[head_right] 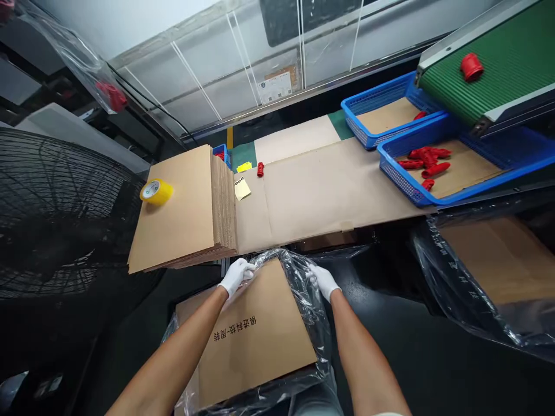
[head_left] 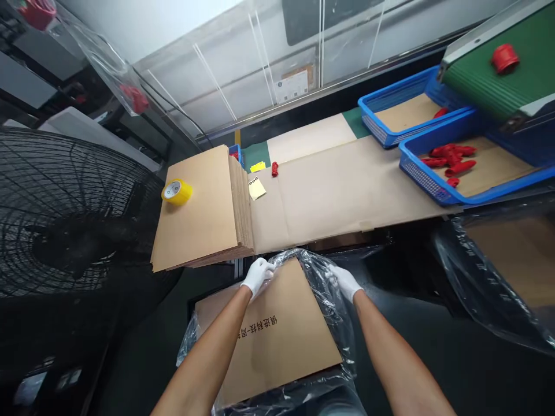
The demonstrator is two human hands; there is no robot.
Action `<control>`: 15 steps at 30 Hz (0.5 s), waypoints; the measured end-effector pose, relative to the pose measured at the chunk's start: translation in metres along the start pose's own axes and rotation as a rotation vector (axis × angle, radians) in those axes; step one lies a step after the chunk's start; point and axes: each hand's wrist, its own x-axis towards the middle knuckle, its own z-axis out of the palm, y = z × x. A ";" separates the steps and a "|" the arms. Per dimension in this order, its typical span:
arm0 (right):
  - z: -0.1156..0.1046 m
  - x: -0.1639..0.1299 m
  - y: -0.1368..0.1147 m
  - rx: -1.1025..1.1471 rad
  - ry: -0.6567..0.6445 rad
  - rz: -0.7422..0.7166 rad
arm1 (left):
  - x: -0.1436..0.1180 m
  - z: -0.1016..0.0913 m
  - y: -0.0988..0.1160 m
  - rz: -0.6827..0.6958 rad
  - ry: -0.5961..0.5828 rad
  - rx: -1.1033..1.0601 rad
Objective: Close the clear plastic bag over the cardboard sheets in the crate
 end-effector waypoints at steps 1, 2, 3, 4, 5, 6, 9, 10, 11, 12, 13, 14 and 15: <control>-0.005 -0.006 -0.008 0.046 -0.008 -0.032 | 0.000 0.002 0.005 0.006 0.012 0.036; -0.007 -0.014 -0.015 0.086 -0.022 -0.065 | -0.001 0.003 0.010 0.013 0.026 0.082; -0.007 -0.023 -0.021 0.119 -0.044 -0.097 | 0.000 0.004 0.014 0.018 0.040 0.130; -0.004 -0.032 -0.024 0.145 -0.069 -0.124 | 0.001 0.004 0.018 0.018 0.051 0.169; 0.001 -0.039 -0.026 0.165 -0.094 -0.147 | 0.002 0.004 0.021 0.011 0.053 0.202; 0.009 -0.045 -0.027 0.184 -0.114 -0.164 | 0.005 0.004 0.024 -0.003 0.043 0.226; 0.037 -0.038 -0.032 0.258 -0.108 -0.196 | 0.017 0.005 0.032 -0.036 -0.029 0.240; 0.046 -0.028 -0.036 0.284 -0.094 -0.200 | 0.021 0.005 0.034 -0.031 -0.051 0.229; 0.053 -0.016 -0.041 0.306 -0.084 -0.201 | 0.025 0.005 0.036 -0.019 -0.065 0.213; 0.059 -0.004 -0.048 0.324 -0.079 -0.201 | 0.029 0.005 0.038 0.001 -0.072 0.191; 0.064 0.008 -0.055 0.335 -0.082 -0.201 | 0.031 0.004 0.039 0.025 -0.071 0.166; 0.067 0.017 -0.063 0.340 -0.092 -0.203 | 0.032 0.003 0.039 0.051 -0.065 0.138; 0.068 0.022 -0.069 0.338 -0.108 -0.210 | 0.032 0.001 0.039 0.079 -0.053 0.108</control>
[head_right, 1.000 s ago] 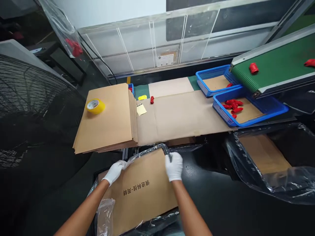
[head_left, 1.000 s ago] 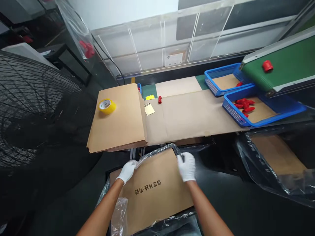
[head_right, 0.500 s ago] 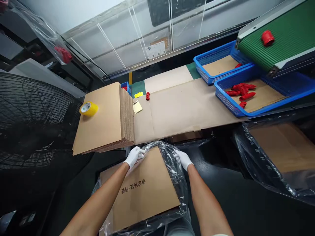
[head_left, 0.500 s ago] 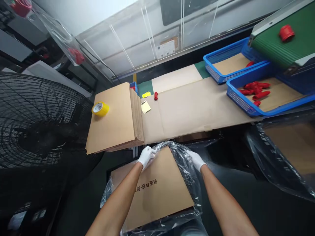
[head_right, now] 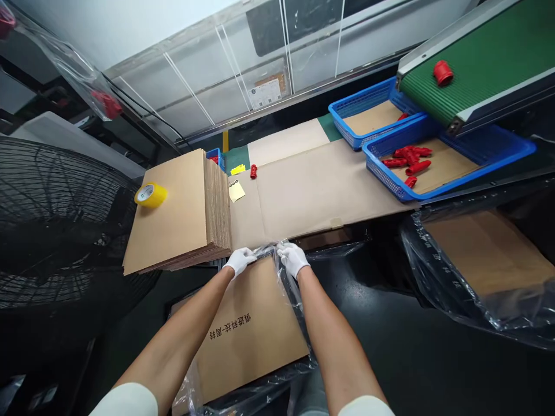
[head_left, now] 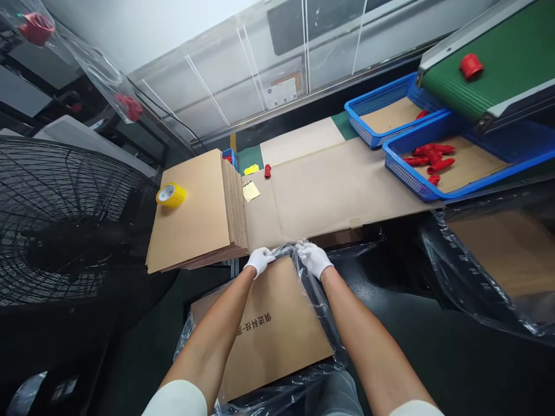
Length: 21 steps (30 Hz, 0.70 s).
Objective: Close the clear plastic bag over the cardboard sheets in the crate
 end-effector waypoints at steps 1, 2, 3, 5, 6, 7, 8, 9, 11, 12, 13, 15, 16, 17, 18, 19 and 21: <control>0.000 0.002 -0.004 -0.009 -0.023 -0.004 | -0.003 -0.002 -0.002 0.029 0.020 -0.028; -0.001 -0.002 -0.008 -0.029 -0.054 -0.007 | -0.009 -0.005 -0.005 0.057 0.041 -0.052; -0.004 -0.011 -0.010 -0.061 -0.092 -0.006 | -0.018 -0.007 -0.010 0.085 0.058 -0.070; -0.014 -0.043 -0.008 -0.159 -0.177 0.015 | -0.045 -0.009 -0.023 0.131 0.054 -0.077; -0.020 -0.064 -0.004 -0.222 -0.217 0.033 | -0.062 -0.008 -0.031 0.149 0.028 -0.065; -0.026 -0.085 0.002 -0.287 -0.241 0.051 | -0.080 -0.005 -0.040 0.160 -0.012 -0.043; -0.032 -0.107 0.010 -0.352 -0.247 0.069 | -0.096 -0.001 -0.049 0.165 -0.062 -0.013; -0.037 -0.127 0.018 -0.411 -0.229 0.078 | -0.111 0.006 -0.056 0.168 -0.103 0.022; -0.047 -0.159 0.034 -0.505 -0.157 0.083 | -0.133 0.021 -0.067 0.165 -0.158 0.092; -0.051 -0.171 0.039 -0.539 -0.127 0.082 | -0.138 0.030 -0.069 0.163 -0.175 0.123; -0.055 -0.178 0.043 -0.565 -0.105 0.079 | -0.140 0.038 -0.069 0.161 -0.187 0.149; -0.064 -0.184 0.045 -0.593 -0.067 0.073 | -0.138 0.051 -0.065 0.158 -0.204 0.184; -0.070 -0.183 0.045 -0.597 -0.039 0.072 | -0.135 0.057 -0.062 0.154 -0.213 0.196; -0.076 -0.179 0.045 -0.596 -0.001 0.078 | -0.132 0.061 -0.059 0.149 -0.222 0.205; -0.083 -0.175 0.046 -0.588 0.040 0.092 | -0.130 0.064 -0.056 0.145 -0.235 0.214; -0.089 -0.171 0.048 -0.572 0.074 0.117 | -0.128 0.065 -0.053 0.147 -0.256 0.221; -0.100 -0.167 0.058 -0.514 0.079 0.189 | -0.131 0.065 -0.049 0.169 -0.321 0.233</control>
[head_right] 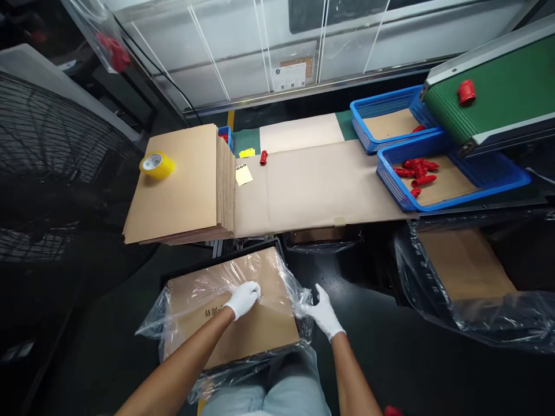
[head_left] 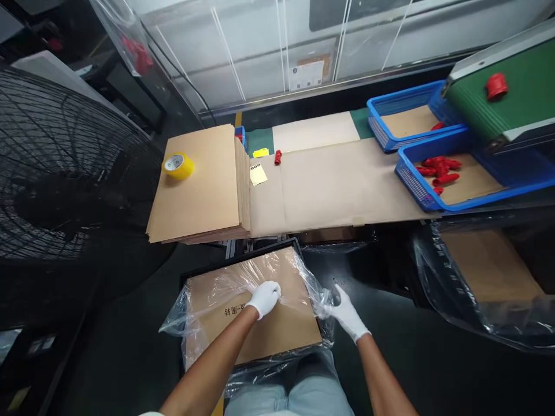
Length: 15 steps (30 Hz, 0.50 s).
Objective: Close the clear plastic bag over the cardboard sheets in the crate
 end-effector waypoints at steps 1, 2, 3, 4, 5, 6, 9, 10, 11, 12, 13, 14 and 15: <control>0.000 0.000 0.008 0.035 -0.041 0.029 | -0.004 -0.001 0.002 0.022 -0.034 0.003; 0.002 -0.002 0.017 0.073 -0.090 0.051 | -0.010 -0.001 0.004 0.045 -0.059 0.004; 0.005 -0.006 0.025 0.110 -0.136 0.070 | -0.016 -0.002 0.006 0.064 -0.066 0.005; 0.008 -0.012 0.033 0.141 -0.170 0.088 | -0.022 -0.003 0.008 0.078 -0.052 0.006; 0.010 -0.018 0.040 0.163 -0.189 0.111 | -0.027 -0.003 0.009 0.085 -0.023 0.009; 0.011 -0.024 0.045 0.174 -0.194 0.138 | -0.030 -0.002 0.011 0.087 0.011 0.013; 0.006 -0.041 0.051 0.154 -0.186 0.212 | -0.031 0.006 0.013 0.072 0.051 0.004; 0.001 -0.046 0.049 0.133 -0.183 0.223 | -0.029 0.011 0.012 0.064 0.046 -0.011; -0.004 -0.052 0.046 0.107 -0.183 0.228 | -0.026 0.016 0.011 0.056 0.042 -0.033; -0.010 -0.059 0.042 0.076 -0.184 0.229 | -0.023 0.021 0.010 0.046 0.043 -0.061; -0.014 -0.066 0.036 0.041 -0.191 0.229 | -0.021 0.026 0.009 0.034 0.050 -0.095; -0.018 -0.075 0.029 0.003 -0.205 0.229 | -0.020 0.031 0.007 0.022 0.060 -0.133; -0.018 -0.083 0.020 -0.034 -0.231 0.227 | -0.020 0.035 0.006 0.008 0.071 -0.175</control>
